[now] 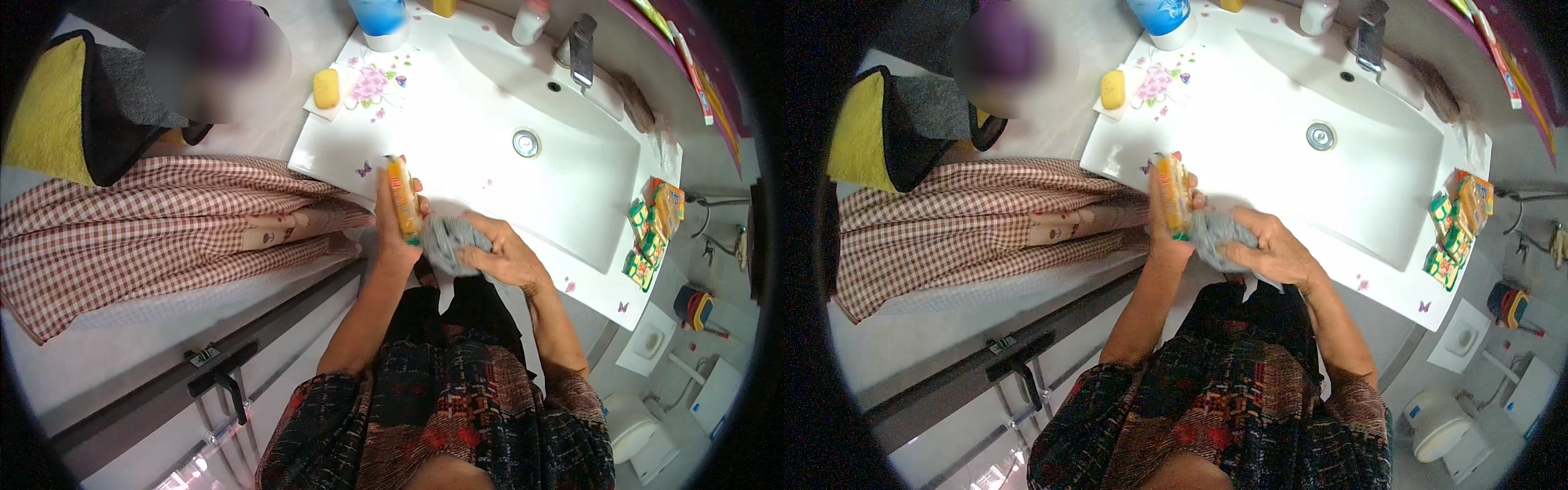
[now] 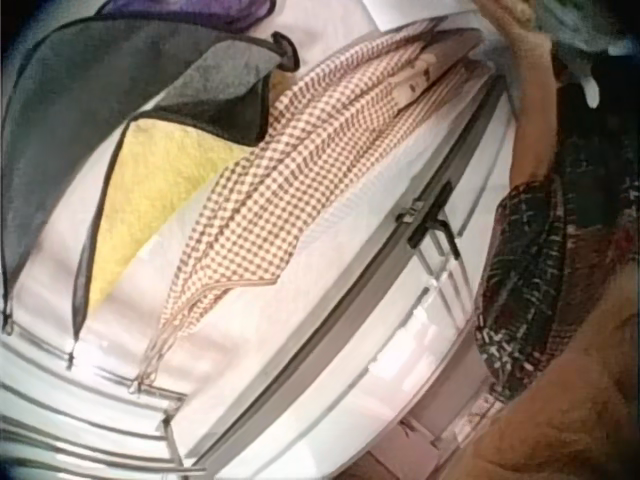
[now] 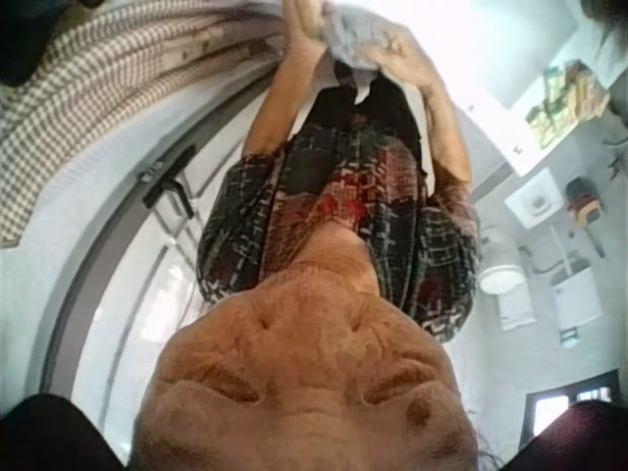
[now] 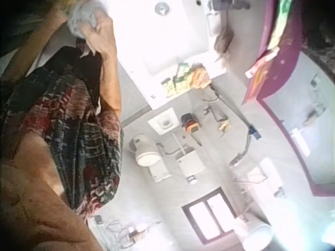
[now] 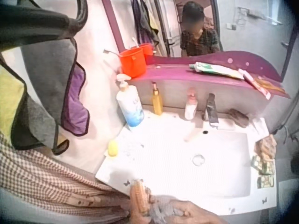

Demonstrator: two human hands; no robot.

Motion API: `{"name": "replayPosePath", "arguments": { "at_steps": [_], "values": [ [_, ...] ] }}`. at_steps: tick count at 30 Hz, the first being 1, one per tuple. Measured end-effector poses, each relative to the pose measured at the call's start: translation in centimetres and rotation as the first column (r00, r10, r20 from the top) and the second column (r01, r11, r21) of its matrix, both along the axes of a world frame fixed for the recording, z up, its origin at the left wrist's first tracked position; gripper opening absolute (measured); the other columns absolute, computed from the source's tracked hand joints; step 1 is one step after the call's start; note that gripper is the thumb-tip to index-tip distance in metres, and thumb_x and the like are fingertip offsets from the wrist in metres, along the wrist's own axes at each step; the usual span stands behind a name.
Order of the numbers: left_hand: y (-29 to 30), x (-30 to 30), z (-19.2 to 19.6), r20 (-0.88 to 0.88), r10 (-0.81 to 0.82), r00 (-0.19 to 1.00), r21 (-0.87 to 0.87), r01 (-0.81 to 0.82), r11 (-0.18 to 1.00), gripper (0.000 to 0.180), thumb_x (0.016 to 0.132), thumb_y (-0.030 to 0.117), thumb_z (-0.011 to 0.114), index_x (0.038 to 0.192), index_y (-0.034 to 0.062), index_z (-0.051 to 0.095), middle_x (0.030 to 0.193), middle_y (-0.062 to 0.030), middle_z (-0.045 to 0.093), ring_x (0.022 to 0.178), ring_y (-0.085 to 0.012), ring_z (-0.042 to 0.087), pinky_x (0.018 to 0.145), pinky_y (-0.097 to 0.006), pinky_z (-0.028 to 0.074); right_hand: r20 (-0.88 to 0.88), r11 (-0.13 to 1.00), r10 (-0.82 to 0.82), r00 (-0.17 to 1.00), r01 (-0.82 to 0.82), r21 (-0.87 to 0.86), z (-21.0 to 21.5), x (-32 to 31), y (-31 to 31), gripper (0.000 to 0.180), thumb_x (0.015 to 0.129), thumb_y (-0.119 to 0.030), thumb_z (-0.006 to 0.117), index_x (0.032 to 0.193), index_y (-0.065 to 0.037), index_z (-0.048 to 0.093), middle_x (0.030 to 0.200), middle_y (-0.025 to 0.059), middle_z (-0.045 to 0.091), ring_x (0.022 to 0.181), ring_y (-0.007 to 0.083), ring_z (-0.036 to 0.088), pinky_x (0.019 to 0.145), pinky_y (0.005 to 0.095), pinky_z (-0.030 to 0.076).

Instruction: The person cleans a bathroom shelf and floor using a cloth and a basin of water. They then wipe the shower head, faucet, and sink area, moving various toiletries and cleaning supplies to reach the surfaces.

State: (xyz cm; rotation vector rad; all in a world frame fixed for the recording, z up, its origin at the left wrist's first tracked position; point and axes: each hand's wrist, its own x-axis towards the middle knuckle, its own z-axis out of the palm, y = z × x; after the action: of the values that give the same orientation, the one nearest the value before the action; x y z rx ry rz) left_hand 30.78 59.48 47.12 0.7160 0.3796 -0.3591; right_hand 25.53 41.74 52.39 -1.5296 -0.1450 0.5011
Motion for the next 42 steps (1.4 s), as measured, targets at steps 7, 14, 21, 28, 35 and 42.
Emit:
{"name": "replayPosePath", "arguments": {
  "at_steps": [7, 14, 21, 28, 35, 42],
  "values": [
    [-0.6, 0.8, 2.4, 0.110, -0.023, 0.994, -0.066, 0.030, 0.997, 0.048, 0.092, 0.038, 0.048, 0.126, 0.0033, 0.045, 0.101, -0.0070, 0.055, 0.086, -0.0152, 0.058, 0.076, -0.034, 0.052, 0.111, 0.942, -0.324, 0.939, 0.331, -0.048, 0.6, 5.7, 1.6, 0.048, 0.082, -0.015, 0.058, 0.127, -0.002, 0.045, 0.110, 0.0125, 0.052, 0.099, 0.0227, 0.052, 0.086, 0.0354, 0.045],
    [1.9, 5.1, 0.9, 0.367, 0.170, 0.915, 0.707, -0.393, 0.588, 0.057, 0.084, 0.029, 0.063, 0.129, 0.0028, 0.039, 0.107, -0.0101, 0.050, 0.099, -0.0204, 0.051, 0.086, -0.035, 0.044, 0.170, 0.990, -0.037, 0.985, 0.059, -0.126, -1.5, 4.0, 2.7, 0.048, 0.078, -0.013, 0.061, 0.123, 0.000, 0.050, 0.099, 0.0152, 0.055, 0.092, 0.0274, 0.055, 0.081, 0.0372, 0.044],
    [4.0, 8.4, 0.3, 0.286, -0.267, 0.920, 0.872, -0.366, -0.325, 0.084, 0.070, 0.032, 0.074, 0.135, 0.0036, 0.029, 0.114, -0.0208, 0.042, 0.106, -0.0372, 0.042, 0.087, -0.048, 0.038, 0.170, 0.987, -0.086, 0.982, 0.107, -0.121, -2.9, 3.1, 0.8, 0.046, 0.079, -0.012, 0.060, 0.123, -0.002, 0.051, 0.096, 0.0132, 0.055, 0.086, 0.0236, 0.056, 0.076, 0.0343, 0.045],
    [1.9, 10.2, 0.5, 0.349, -0.254, 0.902, 0.810, -0.427, -0.403, 0.093, 0.068, 0.039, 0.076, 0.137, 0.0035, 0.024, 0.126, -0.0208, 0.034, 0.116, -0.0372, 0.034, 0.096, -0.052, 0.027, 0.085, 0.977, -0.170, 0.982, 0.179, -0.114, -2.9, 3.0, -1.3, 0.043, 0.080, -0.009, 0.061, 0.122, -0.002, 0.052, 0.095, 0.0108, 0.053, 0.090, 0.0213, 0.054, 0.078, 0.0324, 0.045],
    [-3.4, 21.6, 5.2, 0.701, -0.168, 0.694, 0.706, -0.641, 0.301, 0.095, 0.066, 0.026, 0.079, 0.136, -0.0032, 0.022, 0.136, -0.0255, 0.031, 0.126, -0.0319, 0.034, 0.104, -0.040, 0.030, -0.123, 0.966, -0.258, 0.958, 0.255, -0.041, -3.2, 2.4, -2.8, 0.041, 0.084, -0.007, 0.060, 0.123, -0.001, 0.049, 0.103, 0.0092, 0.055, 0.098, 0.0181, 0.053, 0.086, 0.0295, 0.044],
    [-5.2, 30.5, 5.1, 0.795, -0.036, 0.606, 0.570, -0.725, 0.386, 0.101, 0.053, 0.026, 0.086, 0.130, -0.0074, 0.029, 0.123, -0.0254, 0.044, 0.113, -0.0323, 0.047, 0.096, -0.040, 0.038, -0.104, 0.976, -0.215, 0.971, 0.217, 0.007, -3.7, 1.7, -3.2, 0.040, 0.086, -0.011, 0.061, 0.123, -0.001, 0.049, 0.106, 0.0061, 0.057, 0.097, 0.0143, 0.053, 0.087, 0.0281, 0.043]
  ]
}}
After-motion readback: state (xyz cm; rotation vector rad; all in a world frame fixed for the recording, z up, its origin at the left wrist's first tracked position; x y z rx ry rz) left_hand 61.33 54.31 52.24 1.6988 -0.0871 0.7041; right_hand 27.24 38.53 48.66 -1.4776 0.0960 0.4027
